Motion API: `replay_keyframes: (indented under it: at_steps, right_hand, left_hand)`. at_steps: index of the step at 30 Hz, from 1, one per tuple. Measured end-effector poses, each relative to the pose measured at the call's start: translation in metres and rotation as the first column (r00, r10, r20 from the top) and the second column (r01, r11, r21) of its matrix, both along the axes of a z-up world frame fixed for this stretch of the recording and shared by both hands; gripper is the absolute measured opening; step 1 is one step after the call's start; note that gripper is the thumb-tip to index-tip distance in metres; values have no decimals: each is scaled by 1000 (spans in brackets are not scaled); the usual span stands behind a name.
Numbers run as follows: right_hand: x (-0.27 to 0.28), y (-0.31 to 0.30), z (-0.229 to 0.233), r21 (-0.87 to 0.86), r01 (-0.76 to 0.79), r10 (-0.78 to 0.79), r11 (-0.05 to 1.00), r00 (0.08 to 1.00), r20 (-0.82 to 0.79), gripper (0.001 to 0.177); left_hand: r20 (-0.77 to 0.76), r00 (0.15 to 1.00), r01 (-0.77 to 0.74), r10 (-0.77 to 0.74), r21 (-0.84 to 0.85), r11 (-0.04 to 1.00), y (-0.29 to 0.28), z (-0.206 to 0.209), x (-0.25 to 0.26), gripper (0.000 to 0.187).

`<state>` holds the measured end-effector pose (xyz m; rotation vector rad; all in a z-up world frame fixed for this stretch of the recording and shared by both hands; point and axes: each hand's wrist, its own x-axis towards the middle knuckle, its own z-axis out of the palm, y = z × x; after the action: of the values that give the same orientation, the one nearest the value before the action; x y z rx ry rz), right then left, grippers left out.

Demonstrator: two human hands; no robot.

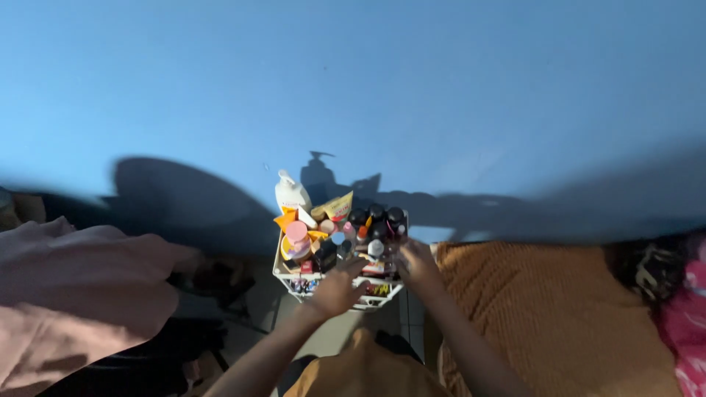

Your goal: Organize and interact with various items on a tiered storage cart, including using a watch repair tool.

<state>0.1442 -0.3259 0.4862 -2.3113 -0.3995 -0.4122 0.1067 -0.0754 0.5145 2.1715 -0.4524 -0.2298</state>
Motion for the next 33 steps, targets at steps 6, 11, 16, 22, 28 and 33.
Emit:
replay_keyframes:
  at_steps: [6, 11, 16, 22, 28, 33]
  right_hand:
    - [24, -13, -2, -112, -79, 41, 991, 952, -305, 25]
    - [33, -8, 34, -154, -151, 86, 976, 927, -366, 44]
    - [52, -28, 14, -158, -168, 105, 973, 933, -346, 35]
    - [59, -45, 13, -48, -222, 188, 974, 906, -380, 33]
    - [47, -48, 23, -69, -230, 161, 971, 836, -524, 34]
    - [46, -51, 4, -96, -194, 132, 976, 887, -443, 37]
  left_hand:
    - [487, 873, -47, -33, 151, 987, -46, -112, 43, 68]
    - [-110, 994, 69, -3, 604, 794, -64, -74, 53, 74]
    - [-138, 989, 35, 61, 604, 796, -70, -50, 67, 50]
    - [42, 999, -36, 17, 496, 867, -73, -98, 69, 40]
    - [196, 978, -144, 75, 364, 920, -79, -78, 63, 34]
    - [223, 962, -191, 157, 137, 972, -84, -45, 59, 30]
